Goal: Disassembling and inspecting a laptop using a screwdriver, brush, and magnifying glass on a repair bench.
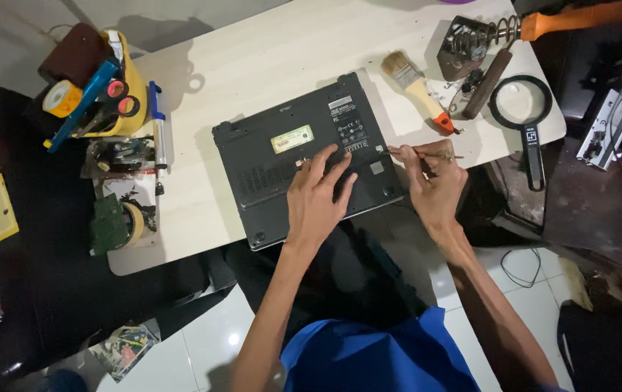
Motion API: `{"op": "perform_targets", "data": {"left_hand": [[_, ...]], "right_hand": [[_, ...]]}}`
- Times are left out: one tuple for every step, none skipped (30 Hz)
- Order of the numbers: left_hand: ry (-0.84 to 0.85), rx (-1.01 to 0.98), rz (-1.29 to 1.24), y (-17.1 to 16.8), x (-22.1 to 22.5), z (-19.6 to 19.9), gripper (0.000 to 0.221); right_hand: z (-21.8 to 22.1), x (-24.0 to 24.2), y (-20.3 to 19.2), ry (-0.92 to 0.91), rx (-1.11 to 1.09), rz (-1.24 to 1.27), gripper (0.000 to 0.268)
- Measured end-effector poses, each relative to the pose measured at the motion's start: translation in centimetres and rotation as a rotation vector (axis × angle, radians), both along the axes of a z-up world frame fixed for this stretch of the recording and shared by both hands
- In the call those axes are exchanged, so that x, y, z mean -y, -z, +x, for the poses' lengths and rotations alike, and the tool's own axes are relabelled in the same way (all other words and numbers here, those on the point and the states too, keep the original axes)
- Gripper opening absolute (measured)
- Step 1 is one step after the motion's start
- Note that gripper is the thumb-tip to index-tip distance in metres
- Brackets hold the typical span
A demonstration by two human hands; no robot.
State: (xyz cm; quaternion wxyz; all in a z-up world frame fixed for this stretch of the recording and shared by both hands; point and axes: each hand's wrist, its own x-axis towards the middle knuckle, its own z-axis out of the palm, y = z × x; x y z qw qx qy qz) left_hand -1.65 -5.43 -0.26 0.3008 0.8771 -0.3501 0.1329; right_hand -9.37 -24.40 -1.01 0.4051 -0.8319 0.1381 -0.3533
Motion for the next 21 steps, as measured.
{"op": "perform_targets", "data": {"left_hand": [[0.0, -0.002, 0.0, -0.1, 0.1, 0.1, 0.028], [-0.001, 0.029, 0.0, -0.2, 0.1, 0.1, 0.028], [-0.003, 0.06, 0.001, -0.3, 0.1, 0.2, 0.028], [-0.006, 0.057, 0.002, 0.0, 0.0, 0.2, 0.028], [-0.011, 0.06, 0.001, 0.4, 0.0, 0.2, 0.028], [-0.015, 0.063, -0.001, 0.7, 0.0, 0.2, 0.028], [-0.016, 0.061, -0.002, 0.8, 0.1, 0.3, 0.028], [-0.017, 0.066, -0.005, 0.8, 0.1, 0.3, 0.028], [-0.017, 0.071, -0.007, 0.9, 0.1, 0.2, 0.028], [-0.017, 0.068, -0.008, 0.7, 0.1, 0.2, 0.028], [-0.016, 0.067, -0.012, 0.6, 0.2, 0.2, 0.027], [-0.015, 0.066, -0.016, 0.4, 0.2, 0.2, 0.027], [-0.016, 0.064, -0.016, 0.3, 0.1, 0.2, 0.027], [-0.01, 0.079, 0.003, 0.1, 0.1, 0.3, 0.027], [-0.003, 0.094, 0.023, 0.0, 0.1, 0.3, 0.027], [-0.001, 0.094, 0.021, 0.2, 0.1, 0.3, 0.027], [-0.002, 0.096, 0.027, 0.5, 0.0, 0.3, 0.027], [-0.004, 0.099, 0.034, 0.7, 0.0, 0.3, 0.027], [-0.003, 0.099, 0.032, 0.4, 0.0, 0.3, 0.027], [0.001, 0.093, 0.03, 0.1, 0.0, 0.2, 0.027], [0.006, 0.086, 0.028, -0.2, 0.0, 0.2, 0.027]], "right_hand": [[-0.1, 0.1, 0.6, 0.0, -0.002, 0.0, 0.021], [-0.2, 0.2, 1.3, 0.014, 0.014, -0.003, 0.02], [-0.3, 0.2, 1.9, 0.027, 0.03, -0.005, 0.019], [-0.3, -0.3, 1.2, 0.024, 0.027, -0.004, 0.019], [-0.3, -0.8, 0.5, 0.025, 0.039, -0.006, 0.018], [-0.3, -1.2, -0.2, 0.027, 0.051, -0.009, 0.018], [-0.1, -1.7, -0.7, 0.025, 0.049, -0.01, 0.018], [0.0, -2.2, -1.2, 0.041, 0.043, -0.026, 0.017], [0.1, -2.6, -1.6, 0.057, 0.038, -0.043, 0.016], [0.3, -2.7, -1.5, 0.056, 0.035, -0.044, 0.016], [0.4, -2.8, -1.3, 0.059, 0.055, -0.023, 0.015], [0.6, -2.9, -1.2, 0.06, 0.076, -0.002, 0.015], [0.5, -2.7, -1.0, 0.059, 0.074, -0.003, 0.015], [0.4, -2.5, -0.9, 0.054, 0.071, 0.001, 0.015], [0.2, -2.3, -0.7, 0.049, 0.068, 0.006, 0.015], [0.0, -2.0, -0.3, 0.05, 0.068, 0.003, 0.015], [-0.2, -1.7, 0.2, 0.038, 0.056, 0.011, 0.017], [-0.4, -1.4, 0.7, 0.024, 0.044, 0.02, 0.02], [-0.3, -1.1, 1.2, 0.025, 0.045, 0.019, 0.02], [-0.1, -0.8, 1.7, 0.017, 0.061, 0.053, 0.018], [0.0, -0.6, 2.1, 0.009, 0.077, 0.087, 0.016]]}}
